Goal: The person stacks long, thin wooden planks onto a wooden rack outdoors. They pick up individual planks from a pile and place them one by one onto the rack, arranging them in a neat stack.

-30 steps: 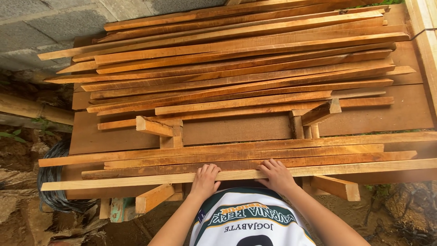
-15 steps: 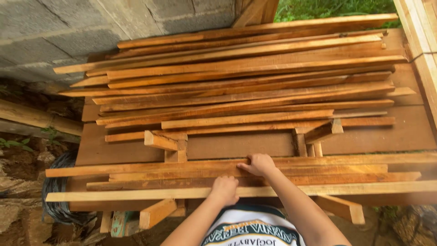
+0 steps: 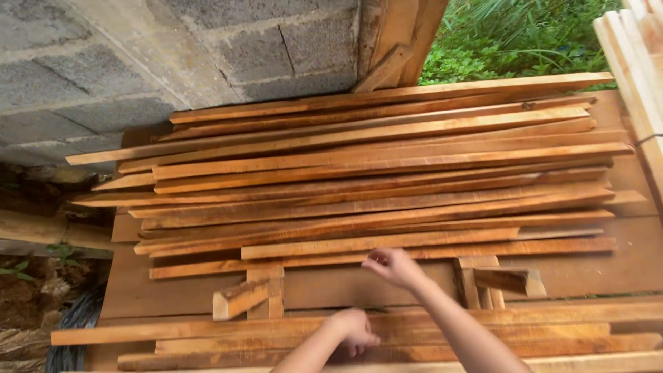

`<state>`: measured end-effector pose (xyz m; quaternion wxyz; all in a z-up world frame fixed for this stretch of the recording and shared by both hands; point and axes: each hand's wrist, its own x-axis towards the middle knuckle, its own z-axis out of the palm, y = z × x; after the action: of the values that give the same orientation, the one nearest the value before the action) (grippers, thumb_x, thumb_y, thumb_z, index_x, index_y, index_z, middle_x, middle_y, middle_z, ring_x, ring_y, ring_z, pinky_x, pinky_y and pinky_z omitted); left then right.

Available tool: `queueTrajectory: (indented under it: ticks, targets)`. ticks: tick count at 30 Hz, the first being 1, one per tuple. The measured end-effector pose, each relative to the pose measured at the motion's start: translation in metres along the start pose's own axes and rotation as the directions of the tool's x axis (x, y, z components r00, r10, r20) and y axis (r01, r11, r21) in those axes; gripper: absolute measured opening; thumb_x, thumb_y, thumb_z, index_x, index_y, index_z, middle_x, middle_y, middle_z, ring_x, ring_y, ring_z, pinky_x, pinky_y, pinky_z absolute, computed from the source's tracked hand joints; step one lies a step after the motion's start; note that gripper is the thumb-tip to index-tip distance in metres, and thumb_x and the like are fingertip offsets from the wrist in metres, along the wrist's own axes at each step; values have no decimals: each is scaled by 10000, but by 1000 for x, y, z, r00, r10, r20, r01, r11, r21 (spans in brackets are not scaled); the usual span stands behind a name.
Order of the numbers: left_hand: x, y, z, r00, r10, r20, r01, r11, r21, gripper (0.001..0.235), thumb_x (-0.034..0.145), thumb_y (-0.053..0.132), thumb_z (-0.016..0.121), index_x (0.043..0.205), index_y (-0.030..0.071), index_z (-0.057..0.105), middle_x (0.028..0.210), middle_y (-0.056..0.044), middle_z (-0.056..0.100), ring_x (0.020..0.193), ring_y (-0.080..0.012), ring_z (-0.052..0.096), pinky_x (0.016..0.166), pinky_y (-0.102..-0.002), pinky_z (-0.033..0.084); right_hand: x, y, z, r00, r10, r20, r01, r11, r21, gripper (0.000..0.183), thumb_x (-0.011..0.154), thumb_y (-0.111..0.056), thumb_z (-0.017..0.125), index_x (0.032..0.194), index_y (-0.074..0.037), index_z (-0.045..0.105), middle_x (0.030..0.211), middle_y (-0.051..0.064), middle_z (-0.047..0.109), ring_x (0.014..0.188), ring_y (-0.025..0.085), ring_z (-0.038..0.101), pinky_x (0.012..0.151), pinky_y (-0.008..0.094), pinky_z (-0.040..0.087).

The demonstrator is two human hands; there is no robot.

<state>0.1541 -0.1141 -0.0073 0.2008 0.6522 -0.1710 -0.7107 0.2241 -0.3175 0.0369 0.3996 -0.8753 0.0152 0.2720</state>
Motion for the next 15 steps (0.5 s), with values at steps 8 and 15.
queueTrajectory:
  ticks: [8,15]
  targets:
    - [-26,30,-327,236,349,-907,-369,896,249,244,884,333,746,1009,125,719,928,-123,746,944,-300,719,828,-415,568,223,58,-144,767,-322,-555,103,916,-388,450,846,-583,746,1132,-240,693,1115,-6,691,1116,257,638,989,412,464]
    - [-65,4,-458,586,-31,-810,362,904,227,970,850,740,594,1556,106,393,1638,-97,380,1513,-345,320,1231,-585,261,313,49,-200,968,-64,-245,-114,754,-647,925,672,-885,640,1283,-194,571,1299,39,591,1315,289,523,1175,456,372]
